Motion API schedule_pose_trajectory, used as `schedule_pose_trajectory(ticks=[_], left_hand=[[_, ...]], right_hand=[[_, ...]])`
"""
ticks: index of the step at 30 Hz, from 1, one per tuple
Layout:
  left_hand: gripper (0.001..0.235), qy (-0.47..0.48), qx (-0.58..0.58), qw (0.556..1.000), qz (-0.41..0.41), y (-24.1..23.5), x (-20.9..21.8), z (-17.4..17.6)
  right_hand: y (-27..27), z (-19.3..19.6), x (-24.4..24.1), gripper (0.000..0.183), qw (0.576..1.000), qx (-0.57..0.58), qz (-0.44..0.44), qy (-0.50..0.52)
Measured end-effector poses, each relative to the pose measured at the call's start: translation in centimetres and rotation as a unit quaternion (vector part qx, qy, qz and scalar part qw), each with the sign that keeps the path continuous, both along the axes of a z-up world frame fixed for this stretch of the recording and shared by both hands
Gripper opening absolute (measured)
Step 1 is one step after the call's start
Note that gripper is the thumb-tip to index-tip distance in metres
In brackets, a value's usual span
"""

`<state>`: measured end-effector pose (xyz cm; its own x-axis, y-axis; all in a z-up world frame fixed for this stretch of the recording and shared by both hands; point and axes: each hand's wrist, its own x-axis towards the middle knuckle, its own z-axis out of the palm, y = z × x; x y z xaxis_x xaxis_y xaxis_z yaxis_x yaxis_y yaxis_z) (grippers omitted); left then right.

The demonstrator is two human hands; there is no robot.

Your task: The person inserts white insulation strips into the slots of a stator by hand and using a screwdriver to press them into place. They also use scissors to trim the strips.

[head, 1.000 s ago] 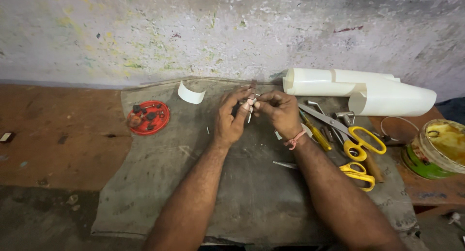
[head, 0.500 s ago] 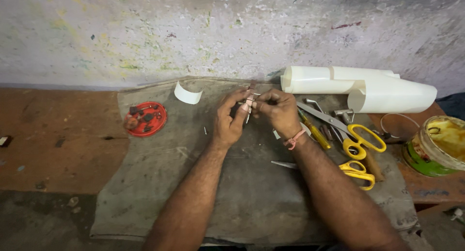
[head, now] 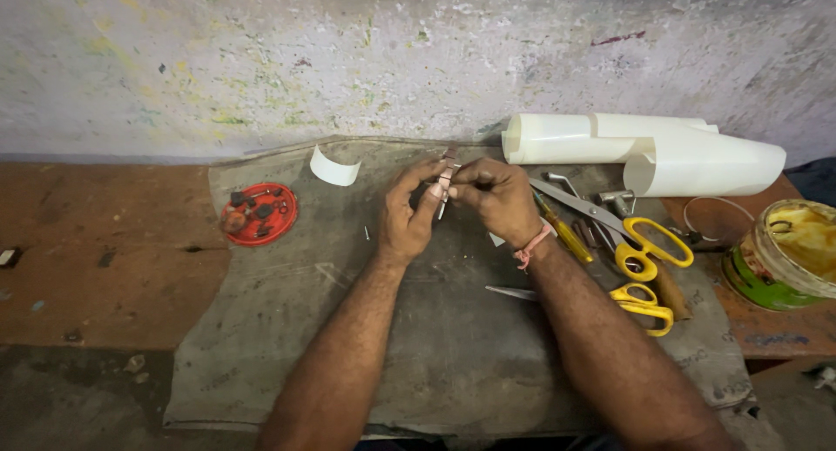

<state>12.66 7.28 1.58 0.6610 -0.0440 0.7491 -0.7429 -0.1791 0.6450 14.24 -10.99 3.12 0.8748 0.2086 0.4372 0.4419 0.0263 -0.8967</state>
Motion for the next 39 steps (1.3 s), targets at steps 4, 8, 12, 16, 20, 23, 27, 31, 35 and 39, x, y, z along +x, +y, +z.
schedule_pose_trajectory(ticks=[4, 8, 12, 16, 20, 23, 27, 31, 35, 39], left_hand=[[0.029, 0.003, -0.007, 1.000, -0.019, 0.0, 0.0, 0.0], [0.030, 0.007, -0.001, 1.000, -0.018, 0.1, 0.0, 0.0], [0.031, 0.010, 0.005, 1.000, -0.012, 0.1, 0.0, -0.1], [0.033, 0.029, -0.011, 0.999, -0.028, 0.1, 0.3, -0.5], [0.034, 0.047, -0.024, 0.998, -0.044, -0.1, 0.5, -0.8], [0.034, 0.047, -0.029, 0.997, -0.048, 0.0, 0.5, -0.9], [0.035, 0.057, -0.035, 0.997, -0.046, -0.1, 0.6, -1.1], [0.036, 0.072, -0.041, 0.996, -0.040, 0.0, 0.9, -1.2], [0.037, 0.088, -0.043, 0.995, -0.023, 0.2, 1.0, -1.3], [0.038, 0.085, -0.050, 0.995, -0.033, 0.3, 0.9, -1.4]], right_hand=[[-0.1, 0.2, -0.2, 0.012, 1.000, -0.023, -0.005, -0.014], [-0.2, 0.1, 0.1, 0.020, 1.000, -0.015, -0.005, -0.003], [-0.4, -0.4, 0.6, 0.024, 0.998, 0.047, 0.032, -0.012], [-0.8, -1.0, 1.3, 0.020, 0.999, 0.012, 0.022, -0.048], [-1.0, -1.2, 1.6, 0.022, 0.999, -0.004, 0.019, -0.027], [-0.8, -1.0, 1.7, 0.026, 0.998, 0.024, 0.061, -0.001], [-0.9, -0.1, 1.2, 0.028, 0.997, 0.020, 0.079, -0.009], [-1.2, 0.5, 0.5, 0.025, 0.999, -0.041, 0.017, 0.006], [-0.9, 0.3, 0.3, 0.010, 0.999, -0.042, 0.011, -0.011], [-0.7, -0.1, 0.4, 0.005, 0.999, -0.032, -0.001, -0.012]])
